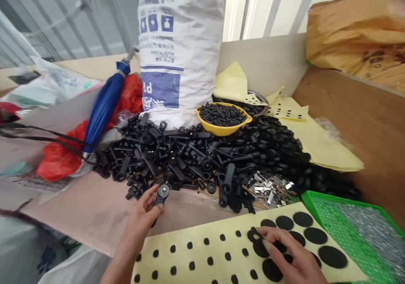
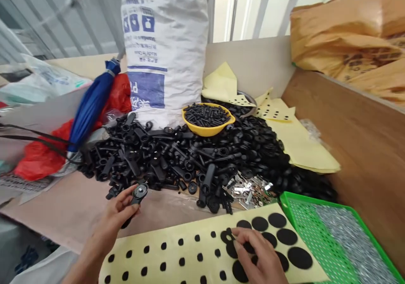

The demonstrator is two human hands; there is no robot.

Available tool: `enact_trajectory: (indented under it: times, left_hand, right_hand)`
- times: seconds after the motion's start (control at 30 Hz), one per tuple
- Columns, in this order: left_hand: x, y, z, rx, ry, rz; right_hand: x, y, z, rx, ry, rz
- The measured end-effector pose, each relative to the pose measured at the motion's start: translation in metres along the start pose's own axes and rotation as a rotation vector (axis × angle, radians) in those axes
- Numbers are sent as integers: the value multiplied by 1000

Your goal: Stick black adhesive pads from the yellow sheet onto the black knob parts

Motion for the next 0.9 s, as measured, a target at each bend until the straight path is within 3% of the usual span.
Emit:
enact_trajectory:
  times: [0.1,0.23,0.37,0.5,0.77,0.9]
  left_hand:
    - [32,-36,-5,250,212,300]
    - [87,-107,-12,316,373,745]
    - [117,-153,-5,209,389,926]
    - [123,-165,-4,135,317,981]
    - [121,-156,-19,161,228,1014]
    - [121,-159,-14,146,244,1021]
  right_hand:
    - [0,4,-2,-229,-283,-11]
    - [4,5,-3,-462,-509,51]
    - [7,2,3,-554,-544,120]
    - [9,-2,6,-563,-532,161]
    - [9,-4,9,-594,-563,151]
    - [10,-5,12,-632,-599,142]
Point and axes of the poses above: each hand's wrist, its own x-axis away from the middle knuckle, its own y-axis out of the back of the hand, z = x × y, the point moved 6 cm from there along -x, towards the middle knuckle, and after that the axes turned 13 degrees about -z, right-handed, at the moved point
